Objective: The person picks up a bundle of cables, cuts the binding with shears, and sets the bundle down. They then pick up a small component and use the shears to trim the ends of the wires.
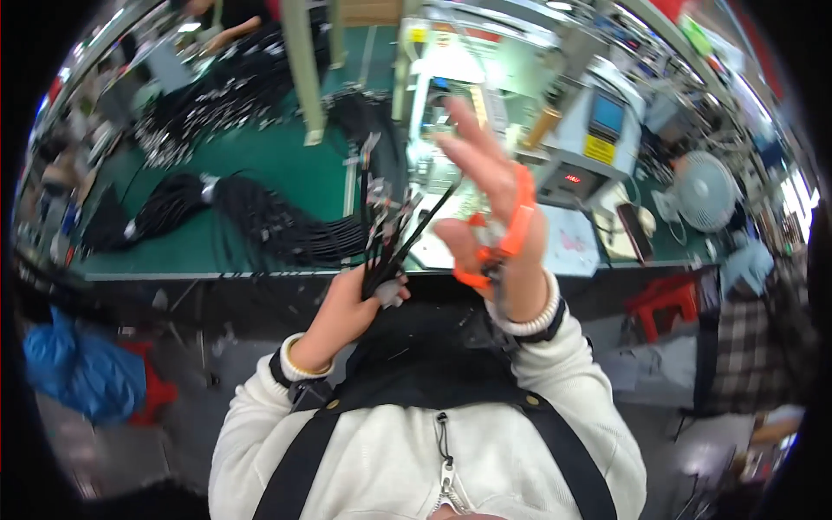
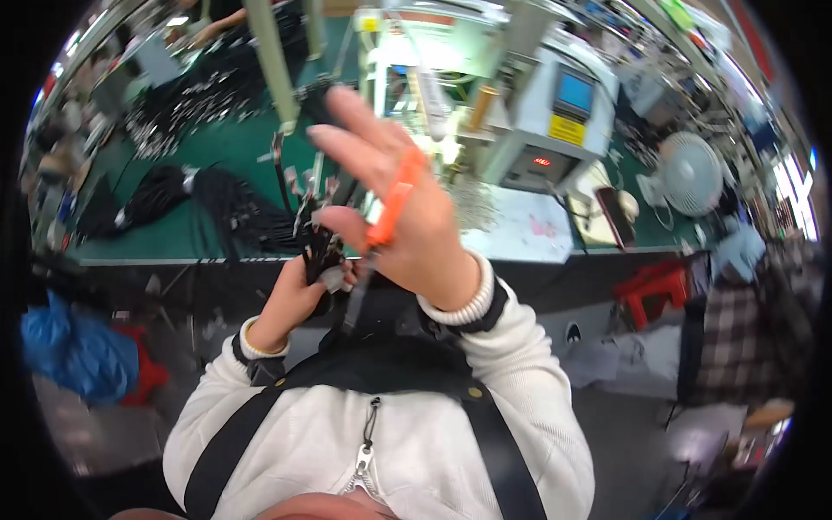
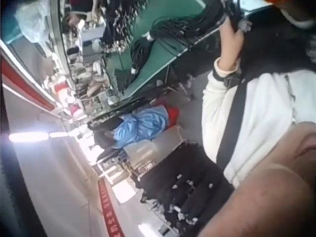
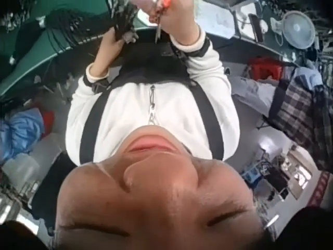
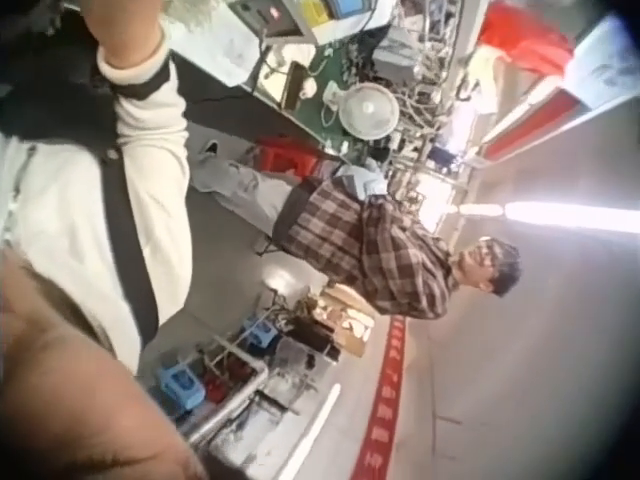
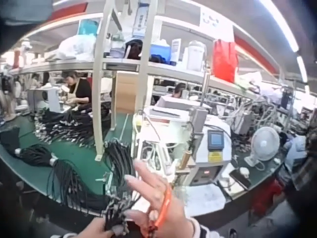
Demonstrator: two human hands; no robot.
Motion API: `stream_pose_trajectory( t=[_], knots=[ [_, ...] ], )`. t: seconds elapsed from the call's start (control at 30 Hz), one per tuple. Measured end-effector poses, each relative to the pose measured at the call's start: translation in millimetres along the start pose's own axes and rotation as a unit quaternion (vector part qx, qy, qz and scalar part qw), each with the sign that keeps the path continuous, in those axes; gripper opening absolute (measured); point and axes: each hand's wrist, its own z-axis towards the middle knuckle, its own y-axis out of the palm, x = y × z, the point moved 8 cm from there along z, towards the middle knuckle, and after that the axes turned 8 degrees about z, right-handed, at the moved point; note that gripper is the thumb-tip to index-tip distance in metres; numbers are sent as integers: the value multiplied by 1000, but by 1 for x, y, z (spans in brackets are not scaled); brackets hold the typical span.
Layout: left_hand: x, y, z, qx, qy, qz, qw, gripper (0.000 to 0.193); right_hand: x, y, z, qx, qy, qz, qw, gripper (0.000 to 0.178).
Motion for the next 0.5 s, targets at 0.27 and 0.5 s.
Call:
stream_pose_trajectory(
  t=[0.27,0.5],
  knots=[
    [-10,3,-10,38,100,101,989,29,-6,44,-49,-141,48,41,988,48],
    [1,6,-16,118,127,71,982,38,-8,64,-60,-204,27,68,976,49]
  ],
)
